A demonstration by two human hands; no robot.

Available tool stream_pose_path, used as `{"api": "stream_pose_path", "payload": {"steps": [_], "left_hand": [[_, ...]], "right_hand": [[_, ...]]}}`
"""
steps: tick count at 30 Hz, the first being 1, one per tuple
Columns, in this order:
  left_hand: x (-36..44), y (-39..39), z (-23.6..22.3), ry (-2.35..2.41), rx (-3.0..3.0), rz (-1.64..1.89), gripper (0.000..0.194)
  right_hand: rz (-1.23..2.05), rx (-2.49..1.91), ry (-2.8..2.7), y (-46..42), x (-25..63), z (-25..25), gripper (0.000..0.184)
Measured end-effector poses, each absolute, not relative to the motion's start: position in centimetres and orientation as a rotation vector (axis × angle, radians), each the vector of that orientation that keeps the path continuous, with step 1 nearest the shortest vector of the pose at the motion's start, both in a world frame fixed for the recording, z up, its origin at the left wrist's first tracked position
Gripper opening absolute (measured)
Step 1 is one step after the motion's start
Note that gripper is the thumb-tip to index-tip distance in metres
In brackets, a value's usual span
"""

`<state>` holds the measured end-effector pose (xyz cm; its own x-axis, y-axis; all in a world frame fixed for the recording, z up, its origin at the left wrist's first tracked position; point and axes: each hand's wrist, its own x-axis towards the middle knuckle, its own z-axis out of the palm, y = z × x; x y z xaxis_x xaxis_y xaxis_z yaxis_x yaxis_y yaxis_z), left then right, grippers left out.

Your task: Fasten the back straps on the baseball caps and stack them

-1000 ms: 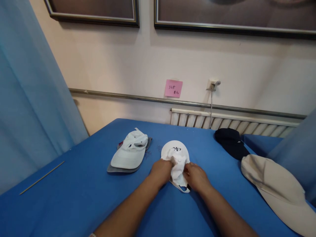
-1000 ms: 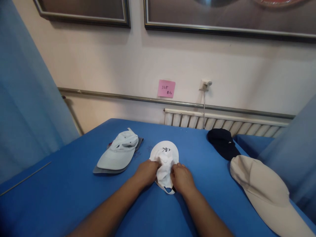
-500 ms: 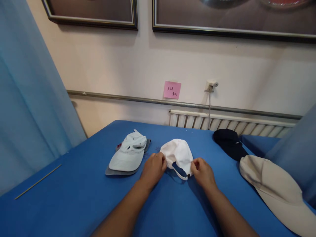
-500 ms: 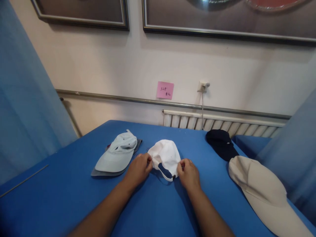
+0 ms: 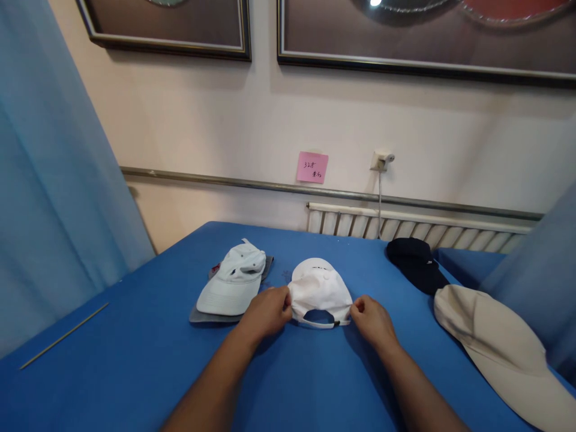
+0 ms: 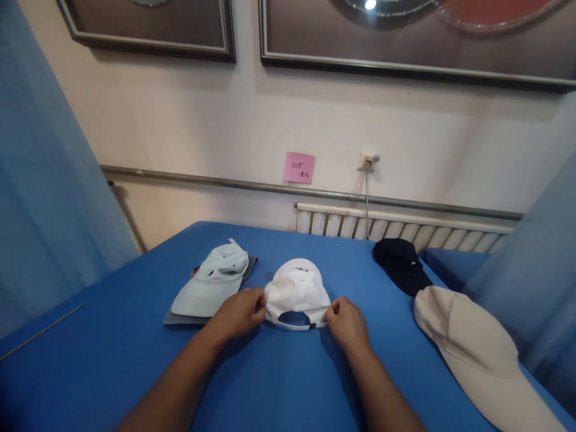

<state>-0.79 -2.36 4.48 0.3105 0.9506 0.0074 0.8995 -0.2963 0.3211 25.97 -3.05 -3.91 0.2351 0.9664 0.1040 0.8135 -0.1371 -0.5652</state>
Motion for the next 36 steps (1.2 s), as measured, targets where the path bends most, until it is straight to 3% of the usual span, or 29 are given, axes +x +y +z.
{"api": "stream_pose_path", "payload": {"steps": [5, 10, 21, 28, 36], "left_hand": [[-0.1, -2.4, 3.8, 1.729, 2.299, 0.403, 0.012], [1.5, -2.5, 2.7, 1.802, 2.166, 0.542, 0.033], [2.0, -1.6, -0.2, 1.817, 2.143, 0.317, 0.028], [2.8, -1.6, -0.6, 1.877, 2.216, 0.569, 0.043], [3.1, -0.8, -0.9, 1.81, 2.357, 0.265, 0.027]], "right_hand": [[0.388, -1.858, -1.65, -3.1, 25.7, -4.4, 0.012], [0.377, -1.742, -1.646, -3.5, 24.8, -4.3, 0.019], [0.439, -1.709, -1.656, -3.6, 24.5, -4.5, 0.018], [0.46, -1.726, -1.665, -3.6, 24.4, -4.5, 0.014], [0.434, -1.718, -1.691, -3.3, 24.5, -5.0, 0.012]]}}
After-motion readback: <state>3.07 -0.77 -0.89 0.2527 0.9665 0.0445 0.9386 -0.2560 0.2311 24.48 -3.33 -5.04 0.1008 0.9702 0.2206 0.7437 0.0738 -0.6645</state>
